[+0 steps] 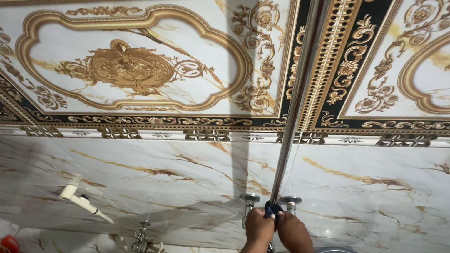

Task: The person installs a shower fixture by hand, tightening the metal connectors, adjusting the vertical rod, and attaching the showerhead to the assembly on a tiled bathroom wall.

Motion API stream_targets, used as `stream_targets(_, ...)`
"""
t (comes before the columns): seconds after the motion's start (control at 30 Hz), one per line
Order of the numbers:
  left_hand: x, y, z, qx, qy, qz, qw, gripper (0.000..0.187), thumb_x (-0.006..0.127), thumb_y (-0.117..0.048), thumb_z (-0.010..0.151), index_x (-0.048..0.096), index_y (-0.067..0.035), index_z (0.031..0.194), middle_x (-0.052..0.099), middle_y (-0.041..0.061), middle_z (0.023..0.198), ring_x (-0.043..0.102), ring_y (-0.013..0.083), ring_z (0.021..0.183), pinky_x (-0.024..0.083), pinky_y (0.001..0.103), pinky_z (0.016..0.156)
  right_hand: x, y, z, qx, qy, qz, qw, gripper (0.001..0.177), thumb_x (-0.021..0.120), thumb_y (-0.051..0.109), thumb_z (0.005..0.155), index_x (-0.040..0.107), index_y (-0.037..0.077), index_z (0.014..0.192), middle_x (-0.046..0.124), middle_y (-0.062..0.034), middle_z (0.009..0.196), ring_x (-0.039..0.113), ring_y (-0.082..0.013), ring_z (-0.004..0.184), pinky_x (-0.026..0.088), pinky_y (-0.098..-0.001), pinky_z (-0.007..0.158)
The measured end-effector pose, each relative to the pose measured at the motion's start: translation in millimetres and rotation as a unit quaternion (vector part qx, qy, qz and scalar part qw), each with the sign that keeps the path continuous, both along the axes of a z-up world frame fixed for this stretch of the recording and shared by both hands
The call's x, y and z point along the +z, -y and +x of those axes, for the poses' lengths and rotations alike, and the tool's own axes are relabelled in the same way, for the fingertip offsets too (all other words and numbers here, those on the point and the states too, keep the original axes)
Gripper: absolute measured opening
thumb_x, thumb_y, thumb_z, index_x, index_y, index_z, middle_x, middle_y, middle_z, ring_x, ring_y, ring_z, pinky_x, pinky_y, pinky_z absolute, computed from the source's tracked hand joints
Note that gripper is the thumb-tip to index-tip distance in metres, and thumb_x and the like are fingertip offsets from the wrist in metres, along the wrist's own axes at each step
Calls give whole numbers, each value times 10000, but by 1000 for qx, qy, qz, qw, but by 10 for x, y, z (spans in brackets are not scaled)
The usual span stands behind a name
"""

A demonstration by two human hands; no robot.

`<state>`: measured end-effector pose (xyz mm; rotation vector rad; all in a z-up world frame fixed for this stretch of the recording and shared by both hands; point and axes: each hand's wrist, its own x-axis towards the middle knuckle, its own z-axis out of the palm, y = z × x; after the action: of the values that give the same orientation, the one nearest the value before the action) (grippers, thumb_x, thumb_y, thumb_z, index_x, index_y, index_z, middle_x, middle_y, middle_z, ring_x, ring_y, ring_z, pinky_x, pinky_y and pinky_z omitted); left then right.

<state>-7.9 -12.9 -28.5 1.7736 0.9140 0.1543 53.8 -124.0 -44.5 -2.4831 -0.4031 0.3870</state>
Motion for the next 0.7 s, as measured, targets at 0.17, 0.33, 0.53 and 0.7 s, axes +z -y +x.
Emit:
stream_targets(0.17,-46,-200,86,53,19,60,997,279,843,-219,753,714,-57,939,754,142,929,738,315,879,573,399,791,313,104,-61,20,17,-22,999,448,375,415,1044,670,85,976,738,-221,960,692,-464,928,541,-567,843)
stream_targets(0.33,322,-393,61,-15,7,75,997,208,805,-254,793,753,-90,910,775,107,872,766,296,870,586,410,799,422,250,-242,20,-4,-20,1000,453,382,435,1025,690,105,973,757,-199,926,699,-451,894,543,-558,816)
stream_targets(0.53,563,-223,-19,-10,-34,153,988,179,778,-257,840,734,-122,948,758,107,926,722,339,939,559,454,815,410,234,-206,12,-40,-62,997,459,371,456,1018,696,133,1004,751,-192,977,692,-440,963,533,-564,866)
stream_targets(0.7,380,-50,-148,21,7,123,992,194,779,-222,820,715,-113,967,753,114,972,728,323,964,561,421,849,261,44,199,39,-38,-61,997,467,387,420,1036,723,99,987,738,-219,998,690,-451,968,535,-552,901)
